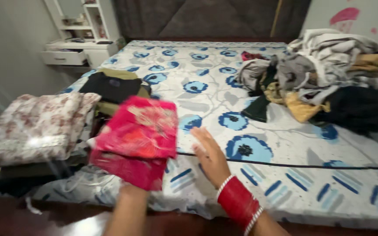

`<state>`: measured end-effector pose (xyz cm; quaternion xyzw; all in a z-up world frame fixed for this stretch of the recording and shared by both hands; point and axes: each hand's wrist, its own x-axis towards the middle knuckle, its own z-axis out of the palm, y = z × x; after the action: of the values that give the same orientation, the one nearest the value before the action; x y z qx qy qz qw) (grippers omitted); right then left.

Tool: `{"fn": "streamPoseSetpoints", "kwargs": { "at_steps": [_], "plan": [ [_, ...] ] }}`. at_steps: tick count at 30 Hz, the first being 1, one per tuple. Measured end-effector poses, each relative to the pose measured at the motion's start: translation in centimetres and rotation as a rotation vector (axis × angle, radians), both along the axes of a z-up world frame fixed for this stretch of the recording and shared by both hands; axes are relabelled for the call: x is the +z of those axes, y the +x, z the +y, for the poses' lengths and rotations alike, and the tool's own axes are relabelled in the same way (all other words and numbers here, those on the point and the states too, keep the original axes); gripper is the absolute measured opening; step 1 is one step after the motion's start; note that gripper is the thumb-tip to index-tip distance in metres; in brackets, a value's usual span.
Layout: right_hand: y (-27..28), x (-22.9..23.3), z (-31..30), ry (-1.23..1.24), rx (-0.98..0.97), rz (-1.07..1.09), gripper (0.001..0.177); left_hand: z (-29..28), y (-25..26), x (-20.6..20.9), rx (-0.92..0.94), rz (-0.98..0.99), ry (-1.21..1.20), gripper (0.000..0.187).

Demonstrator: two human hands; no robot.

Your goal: The person folds a red floral garment and a green garment on a bed, smoothing the fabric by hand.

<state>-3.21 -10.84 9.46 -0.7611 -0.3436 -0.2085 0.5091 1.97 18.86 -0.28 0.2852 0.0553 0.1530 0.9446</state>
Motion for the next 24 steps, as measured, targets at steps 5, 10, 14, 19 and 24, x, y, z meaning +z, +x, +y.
{"fn": "streamPoseSetpoints", "kwargs": {
  "at_steps": [5,10,14,19,24],
  "plan": [
    [5.6,-7.9,6.5,-0.630,-0.289,0.511,0.067,15.0,-0.2,6.8,0.255,-0.060,0.079,0.044],
    [6.5,-9.3,10.9,-1.165,-0.340,0.409,0.080,25.4,1.3,10.8,0.394,-0.079,0.123,0.044],
    [8.2,-8.7,12.2,-1.188,-0.378,0.363,0.081,30.4,2.9,10.3,0.466,-0.069,0.119,0.045],
    [9.6,-7.9,13.5,-1.243,-0.387,0.383,0.081,33.2,6.2,8.3,0.512,-0.067,0.091,0.046],
    [11.1,-8.4,14.2,-1.250,-0.384,0.388,0.079,34.4,8.1,6.2,0.544,-0.048,0.073,0.047]
  ]
}}
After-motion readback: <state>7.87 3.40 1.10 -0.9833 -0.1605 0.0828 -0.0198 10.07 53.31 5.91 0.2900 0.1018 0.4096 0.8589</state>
